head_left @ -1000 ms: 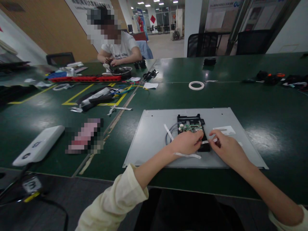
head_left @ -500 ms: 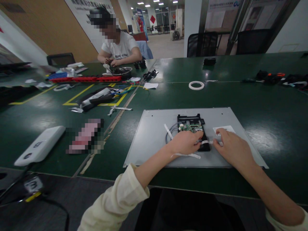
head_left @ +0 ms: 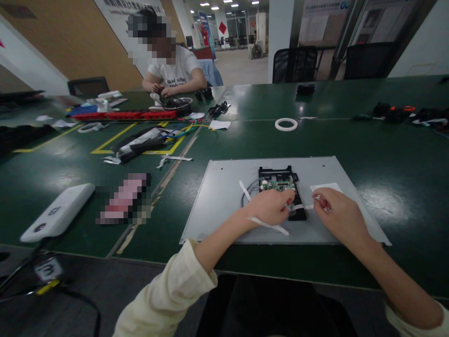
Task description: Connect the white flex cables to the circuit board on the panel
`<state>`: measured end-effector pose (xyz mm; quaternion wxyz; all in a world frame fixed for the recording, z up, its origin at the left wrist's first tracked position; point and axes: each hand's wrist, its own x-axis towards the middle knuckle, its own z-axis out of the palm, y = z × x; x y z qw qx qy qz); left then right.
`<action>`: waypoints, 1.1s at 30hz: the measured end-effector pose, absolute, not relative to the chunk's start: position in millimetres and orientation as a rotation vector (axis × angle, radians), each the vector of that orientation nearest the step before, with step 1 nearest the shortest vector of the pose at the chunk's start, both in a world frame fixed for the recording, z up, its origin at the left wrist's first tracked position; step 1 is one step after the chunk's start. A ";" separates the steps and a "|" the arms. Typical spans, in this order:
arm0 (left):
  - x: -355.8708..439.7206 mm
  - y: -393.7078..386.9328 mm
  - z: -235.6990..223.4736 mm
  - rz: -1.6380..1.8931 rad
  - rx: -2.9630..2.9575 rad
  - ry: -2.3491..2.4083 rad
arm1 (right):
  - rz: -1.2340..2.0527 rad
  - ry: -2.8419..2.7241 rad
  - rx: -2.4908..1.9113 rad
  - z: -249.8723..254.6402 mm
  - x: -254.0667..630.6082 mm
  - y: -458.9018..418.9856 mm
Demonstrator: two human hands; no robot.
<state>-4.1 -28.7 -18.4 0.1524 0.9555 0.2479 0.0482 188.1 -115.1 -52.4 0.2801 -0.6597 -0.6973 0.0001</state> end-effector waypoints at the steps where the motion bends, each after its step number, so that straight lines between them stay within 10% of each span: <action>1: -3.6 -28.0 -18.9 0.197 2.684 0.694 | 0.068 -1.865 -1.675 -49.4 184.0 -116.0; 8: -3.5 -23.0 -17.6 0.529 2.396 0.794 | 0.588 -1.918 -1.389 -34.0 155.9 -124.5; 33: -21.5 6.6 -20.0 0.903 2.365 1.392 | 0.834 -1.101 -1.231 -41.8 173.4 -117.0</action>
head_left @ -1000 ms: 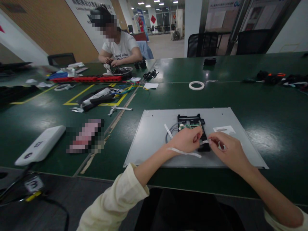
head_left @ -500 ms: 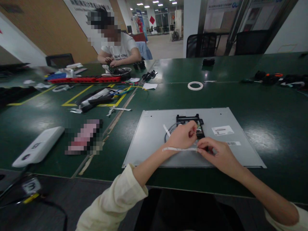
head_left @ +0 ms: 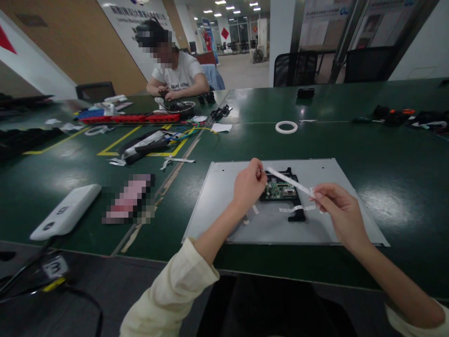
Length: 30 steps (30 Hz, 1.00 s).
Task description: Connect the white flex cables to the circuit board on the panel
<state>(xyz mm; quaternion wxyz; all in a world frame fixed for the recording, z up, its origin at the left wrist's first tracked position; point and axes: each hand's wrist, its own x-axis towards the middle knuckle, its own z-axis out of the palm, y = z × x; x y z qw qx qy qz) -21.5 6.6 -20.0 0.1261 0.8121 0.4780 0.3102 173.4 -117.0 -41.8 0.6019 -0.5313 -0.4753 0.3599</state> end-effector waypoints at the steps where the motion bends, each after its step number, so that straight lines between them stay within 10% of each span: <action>1: -22.4 7.7 -20.3 0.925 2.363 1.402 | 0.843 -1.009 -1.243 -42.6 175.8 -113.6; 30: 0.4 11.4 -33.9 0.562 2.726 1.109 | 0.928 -1.051 -1.412 -69.1 184.1 -57.2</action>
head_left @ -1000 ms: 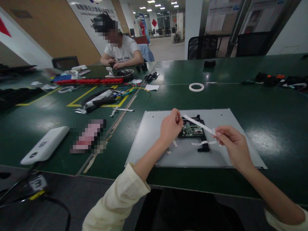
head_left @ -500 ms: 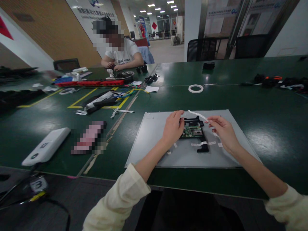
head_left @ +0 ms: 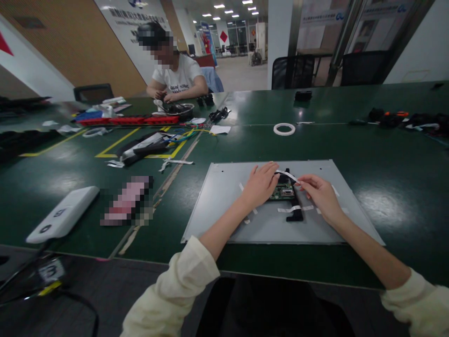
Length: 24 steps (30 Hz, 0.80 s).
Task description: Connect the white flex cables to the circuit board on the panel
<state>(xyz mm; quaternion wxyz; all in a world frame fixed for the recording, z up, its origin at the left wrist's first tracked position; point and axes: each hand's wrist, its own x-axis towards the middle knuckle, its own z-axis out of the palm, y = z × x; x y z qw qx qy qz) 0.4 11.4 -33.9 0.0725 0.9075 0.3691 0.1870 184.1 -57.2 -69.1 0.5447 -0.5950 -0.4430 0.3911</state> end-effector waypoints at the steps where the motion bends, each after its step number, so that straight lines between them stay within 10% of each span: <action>1: 1.7 11.1 -34.0 0.545 2.738 1.088 | 0.929 -1.048 -1.406 -69.4 184.2 -57.2; 24: 12.1 22.3 -8.8 0.540 2.659 1.362 | 0.899 -1.003 -1.279 -62.6 182.1 -59.9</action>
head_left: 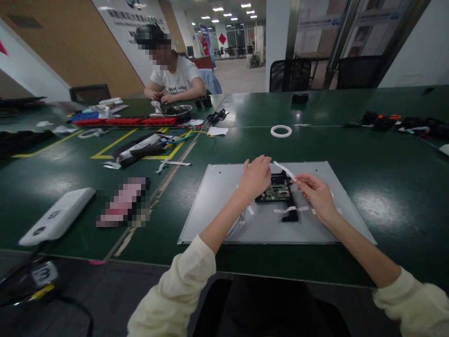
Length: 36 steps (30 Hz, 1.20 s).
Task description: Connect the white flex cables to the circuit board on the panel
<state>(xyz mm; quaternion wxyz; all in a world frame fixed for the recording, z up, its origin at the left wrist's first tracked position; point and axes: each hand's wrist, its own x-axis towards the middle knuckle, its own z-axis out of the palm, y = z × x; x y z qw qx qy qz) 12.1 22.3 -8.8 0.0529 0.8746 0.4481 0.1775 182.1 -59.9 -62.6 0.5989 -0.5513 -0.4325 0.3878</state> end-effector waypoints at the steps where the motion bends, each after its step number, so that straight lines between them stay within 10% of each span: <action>1: 14.0 23.6 -11.8 0.561 2.651 1.368 | 0.901 -1.004 -1.268 -61.9 181.8 -60.0; 36: 16.9 29.0 -47.3 0.403 2.661 1.112 | 0.661 -1.265 -1.707 -66.9 196.2 -52.7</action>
